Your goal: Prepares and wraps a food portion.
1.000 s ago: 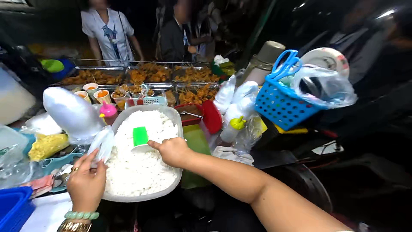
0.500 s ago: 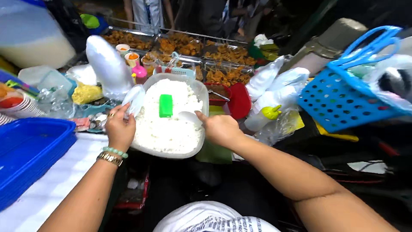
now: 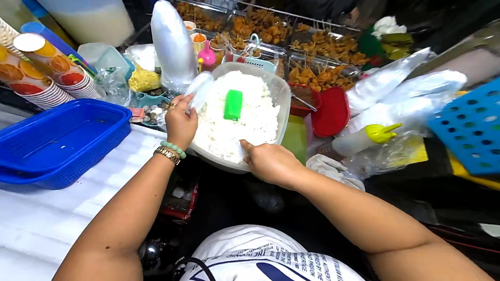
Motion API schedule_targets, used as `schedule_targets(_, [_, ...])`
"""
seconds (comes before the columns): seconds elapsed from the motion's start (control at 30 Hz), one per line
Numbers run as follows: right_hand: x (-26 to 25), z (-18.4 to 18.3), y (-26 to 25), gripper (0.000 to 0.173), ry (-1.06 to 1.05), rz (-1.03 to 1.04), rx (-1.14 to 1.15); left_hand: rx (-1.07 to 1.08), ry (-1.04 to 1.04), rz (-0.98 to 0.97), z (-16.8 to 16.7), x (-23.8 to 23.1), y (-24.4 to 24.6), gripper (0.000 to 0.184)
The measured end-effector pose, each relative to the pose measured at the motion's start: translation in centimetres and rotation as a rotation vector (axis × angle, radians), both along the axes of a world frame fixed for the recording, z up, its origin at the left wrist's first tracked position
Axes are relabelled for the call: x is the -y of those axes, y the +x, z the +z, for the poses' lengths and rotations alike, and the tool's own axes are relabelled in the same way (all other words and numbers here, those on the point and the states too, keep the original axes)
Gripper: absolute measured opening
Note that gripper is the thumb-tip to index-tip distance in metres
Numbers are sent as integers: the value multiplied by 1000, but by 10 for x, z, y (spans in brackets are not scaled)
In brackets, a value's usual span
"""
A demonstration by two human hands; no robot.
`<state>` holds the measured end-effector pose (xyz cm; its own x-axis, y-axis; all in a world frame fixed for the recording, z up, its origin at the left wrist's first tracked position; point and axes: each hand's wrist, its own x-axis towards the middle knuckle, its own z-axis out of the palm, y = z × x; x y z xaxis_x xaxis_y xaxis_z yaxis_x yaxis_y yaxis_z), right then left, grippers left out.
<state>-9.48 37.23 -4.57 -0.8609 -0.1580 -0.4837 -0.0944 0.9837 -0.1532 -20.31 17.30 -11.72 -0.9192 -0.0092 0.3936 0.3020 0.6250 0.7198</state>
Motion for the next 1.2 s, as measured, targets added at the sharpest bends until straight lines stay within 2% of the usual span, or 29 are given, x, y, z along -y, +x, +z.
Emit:
schedule_targets(0.1, [3, -13, -20, 48, -166, 3, 33, 21, -14, 6, 3, -1, 1, 39])
schedule_targets(0.2, [-9, -24, -37, 45, -373, -78, 114, 17, -57, -17, 8, -1, 0, 40])
schedule_targets(0.27, [-20, -22, -42, 41, -478, -179, 198, -20, -106, -57, 13, 1, -1, 39])
schedule_targets(0.33, [-35, -18, -44, 44, -615, -272, 254, -71, -186, -115, 18, 4, -3, 37])
schedule_targets(0.43, [-50, 2, -51, 43, -670, -313, 198, -135, -332, -206, 25, 6, -5, 33])
schedule_targets(0.53, [-54, 35, -64, 40, -613, -304, 168, -68, -389, -283, 32, 1, -1, 34])
schedule_targets(0.63, [-47, 54, -76, 34, -496, -287, 47, 127, -349, -365, 47, -11, 9, 48])
schedule_targets(0.73, [-16, 64, -84, 20, -185, -115, -119, 244, -220, -377, 50, -23, 18, 68])
schedule_targets(0.83, [38, 69, -58, 20, 116, 31, -164, 315, -153, -352, 48, -31, 25, 79])
schedule_targets(0.9, [57, 74, -46, 15, 236, 130, -220, 375, -140, -340, 55, -30, 27, 83])
schedule_targets(0.97, [58, 84, -42, 15, 269, 165, -294, 388, -52, -339, 65, -27, 29, 83])
schedule_targets(1.07, [48, 100, -40, 22, 320, 167, -397, 450, 210, -334, 81, -21, 32, 84])
schedule_targets(1.2, [17, 119, -28, 35, 256, 30, -547, 524, 368, -293, 97, -13, 32, 84])
